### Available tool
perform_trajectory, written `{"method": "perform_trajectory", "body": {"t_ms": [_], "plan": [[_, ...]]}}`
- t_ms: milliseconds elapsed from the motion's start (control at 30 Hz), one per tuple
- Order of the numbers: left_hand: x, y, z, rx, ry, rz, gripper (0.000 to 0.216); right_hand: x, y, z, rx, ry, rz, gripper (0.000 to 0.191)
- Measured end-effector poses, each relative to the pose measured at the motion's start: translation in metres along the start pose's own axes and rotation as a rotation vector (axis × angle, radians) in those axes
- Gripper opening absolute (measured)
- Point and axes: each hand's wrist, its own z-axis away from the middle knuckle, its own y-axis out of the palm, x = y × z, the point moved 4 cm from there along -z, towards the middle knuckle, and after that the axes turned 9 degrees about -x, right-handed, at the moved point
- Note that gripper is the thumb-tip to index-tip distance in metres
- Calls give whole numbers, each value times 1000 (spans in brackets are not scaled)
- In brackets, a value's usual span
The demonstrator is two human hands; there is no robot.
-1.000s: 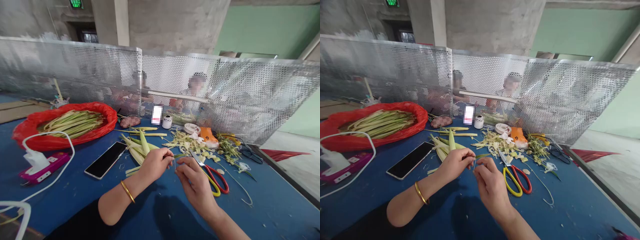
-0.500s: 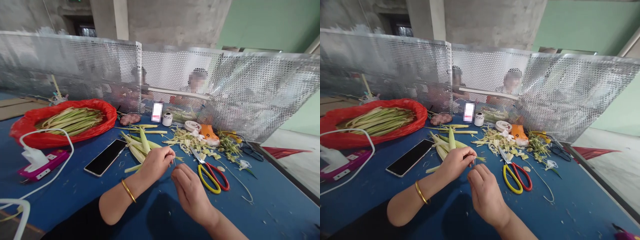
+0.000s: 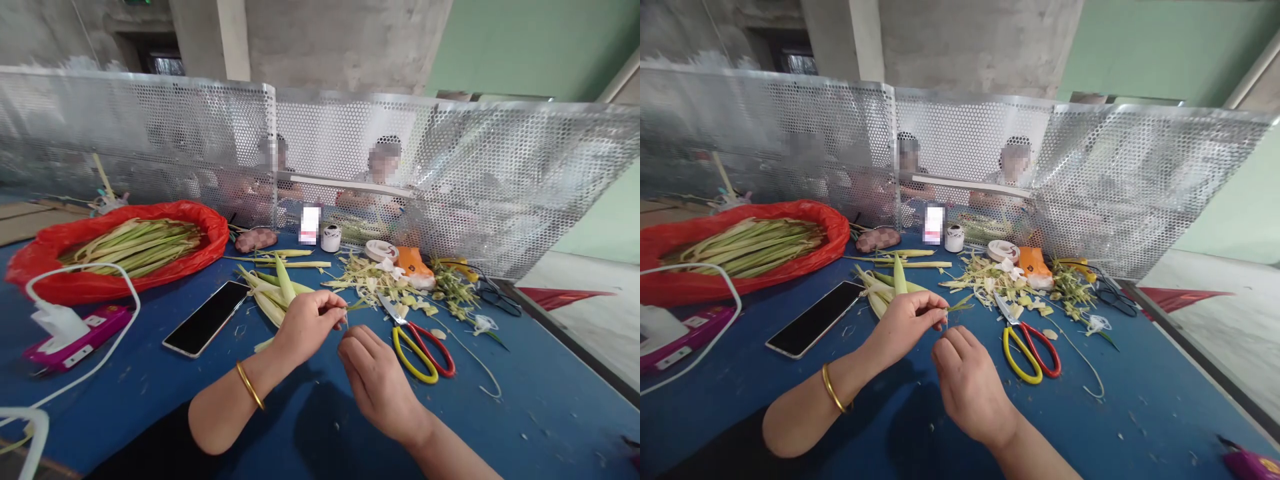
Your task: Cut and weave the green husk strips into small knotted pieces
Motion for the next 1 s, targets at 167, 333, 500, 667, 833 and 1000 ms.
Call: {"method": "perform_trajectory", "body": {"t_ms": [167, 333, 500, 667, 833, 1000], "plan": [[0, 1, 2, -7, -79, 99, 8, 1, 0, -2, 3, -7, 3, 21], [0, 0, 2, -41, -132, 156, 7, 1, -3, -3, -9, 16, -22, 21], [-1, 1, 3, -68, -39, 83, 9, 9, -9, -5, -15, -46, -17, 20], [-1, 0, 1, -58, 13, 3, 11, 11, -16, -8, -53, -30, -42, 20], [-6, 1, 7, -89, 196, -198, 14, 13, -11, -7, 2, -61, -27, 20], [-11, 7, 16, 5, 439, -443, 21, 11, -11, -8, -31, -10, -127, 20]]}}
